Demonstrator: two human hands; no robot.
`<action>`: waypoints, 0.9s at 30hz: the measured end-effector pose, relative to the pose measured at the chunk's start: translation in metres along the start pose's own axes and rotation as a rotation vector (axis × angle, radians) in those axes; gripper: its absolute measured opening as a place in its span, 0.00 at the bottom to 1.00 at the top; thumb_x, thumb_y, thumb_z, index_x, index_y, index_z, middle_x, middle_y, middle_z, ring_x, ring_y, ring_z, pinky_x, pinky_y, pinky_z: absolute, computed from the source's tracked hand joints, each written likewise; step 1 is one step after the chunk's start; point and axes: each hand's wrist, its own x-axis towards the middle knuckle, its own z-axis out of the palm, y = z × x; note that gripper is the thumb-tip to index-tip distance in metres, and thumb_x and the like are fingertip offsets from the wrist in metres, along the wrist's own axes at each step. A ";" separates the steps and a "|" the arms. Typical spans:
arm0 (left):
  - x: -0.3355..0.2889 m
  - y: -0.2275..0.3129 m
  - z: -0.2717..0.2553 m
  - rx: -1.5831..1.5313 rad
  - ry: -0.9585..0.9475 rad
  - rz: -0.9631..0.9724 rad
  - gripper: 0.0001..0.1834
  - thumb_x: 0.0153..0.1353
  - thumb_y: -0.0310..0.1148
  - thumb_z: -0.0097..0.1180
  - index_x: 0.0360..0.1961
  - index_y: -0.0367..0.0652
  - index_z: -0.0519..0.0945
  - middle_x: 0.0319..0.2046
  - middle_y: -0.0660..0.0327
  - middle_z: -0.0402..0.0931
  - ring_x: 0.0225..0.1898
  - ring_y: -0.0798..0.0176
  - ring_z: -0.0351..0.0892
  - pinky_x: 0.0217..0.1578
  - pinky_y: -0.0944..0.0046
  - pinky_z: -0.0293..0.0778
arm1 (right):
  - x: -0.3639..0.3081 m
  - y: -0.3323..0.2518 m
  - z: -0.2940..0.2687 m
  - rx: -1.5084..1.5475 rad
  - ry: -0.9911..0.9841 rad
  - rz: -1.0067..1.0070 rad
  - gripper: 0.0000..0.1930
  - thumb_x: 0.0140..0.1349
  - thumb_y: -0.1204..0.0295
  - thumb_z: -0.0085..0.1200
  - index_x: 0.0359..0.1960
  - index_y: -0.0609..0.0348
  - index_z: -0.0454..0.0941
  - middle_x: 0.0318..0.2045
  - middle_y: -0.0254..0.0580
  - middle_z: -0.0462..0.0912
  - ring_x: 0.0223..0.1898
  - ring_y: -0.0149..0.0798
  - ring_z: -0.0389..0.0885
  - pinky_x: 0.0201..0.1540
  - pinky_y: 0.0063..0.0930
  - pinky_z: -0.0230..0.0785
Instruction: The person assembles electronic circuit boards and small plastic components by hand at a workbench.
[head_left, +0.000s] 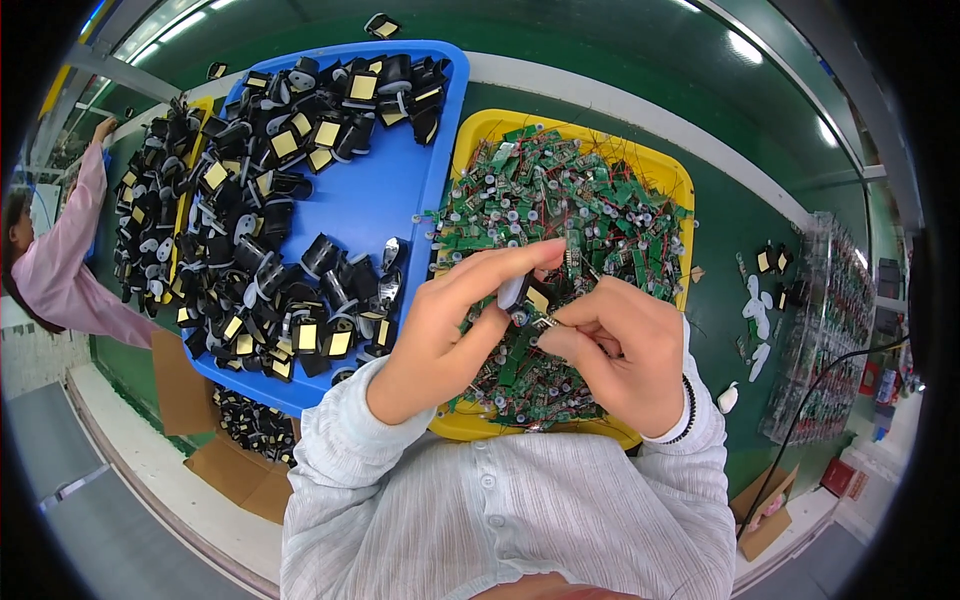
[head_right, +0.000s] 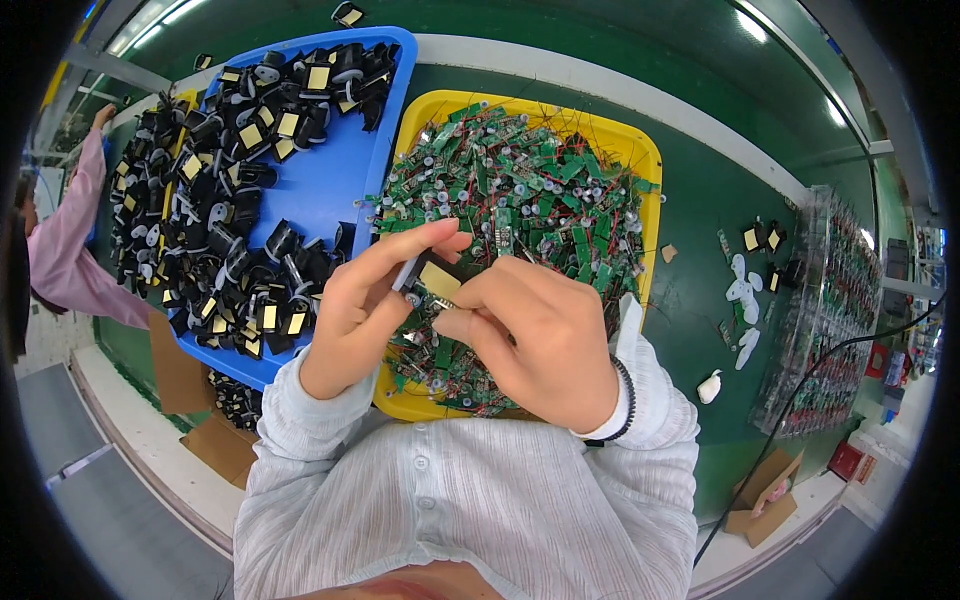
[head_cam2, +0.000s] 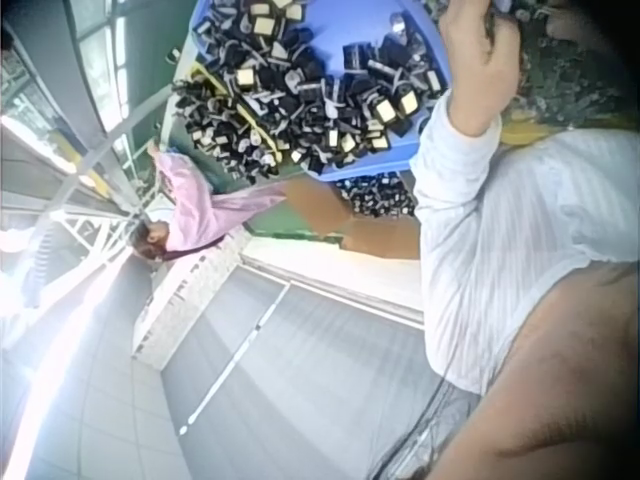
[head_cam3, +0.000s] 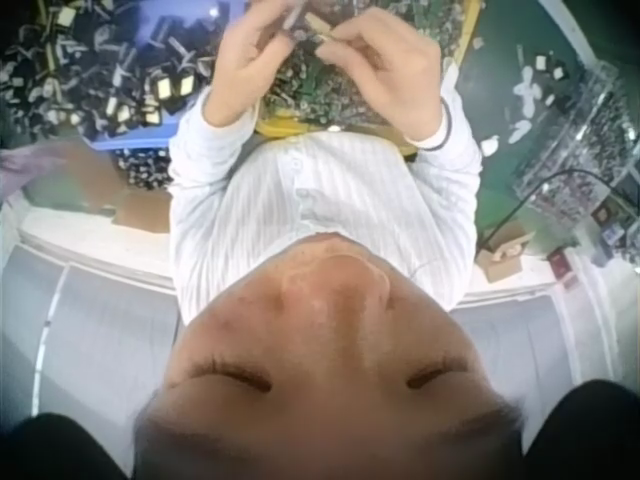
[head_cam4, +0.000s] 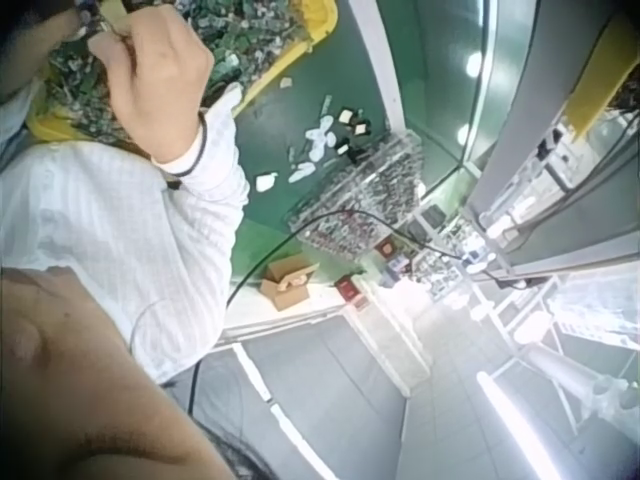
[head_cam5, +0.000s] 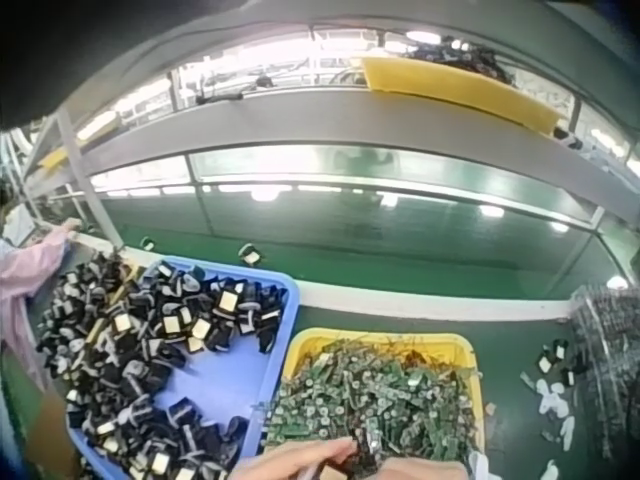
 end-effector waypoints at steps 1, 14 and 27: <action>0.000 0.001 -0.001 0.062 -0.028 0.023 0.27 0.52 0.23 0.45 0.56 0.34 0.65 0.55 0.51 0.65 0.57 0.56 0.63 0.57 0.59 0.57 | 0.001 -0.001 -0.001 0.000 -0.002 -0.002 0.07 0.43 0.79 0.60 0.23 0.61 0.74 0.17 0.39 0.70 0.18 0.37 0.71 0.19 0.27 0.62; 0.000 0.002 0.008 0.107 0.032 0.193 0.27 0.53 0.27 0.52 0.56 0.34 0.66 0.50 0.51 0.69 0.48 0.56 0.71 0.49 0.60 0.66 | -0.002 -0.006 -0.003 0.018 0.016 -0.008 0.08 0.43 0.79 0.61 0.25 0.61 0.75 0.17 0.38 0.71 0.16 0.35 0.71 0.18 0.25 0.61; -0.008 0.014 0.004 0.150 -0.002 0.230 0.24 0.51 0.30 0.55 0.50 0.31 0.72 0.48 0.48 0.71 0.47 0.54 0.73 0.48 0.61 0.67 | -0.002 -0.015 -0.004 -0.121 -0.011 -0.172 0.11 0.40 0.78 0.63 0.28 0.61 0.77 0.22 0.40 0.75 0.23 0.40 0.72 0.25 0.28 0.64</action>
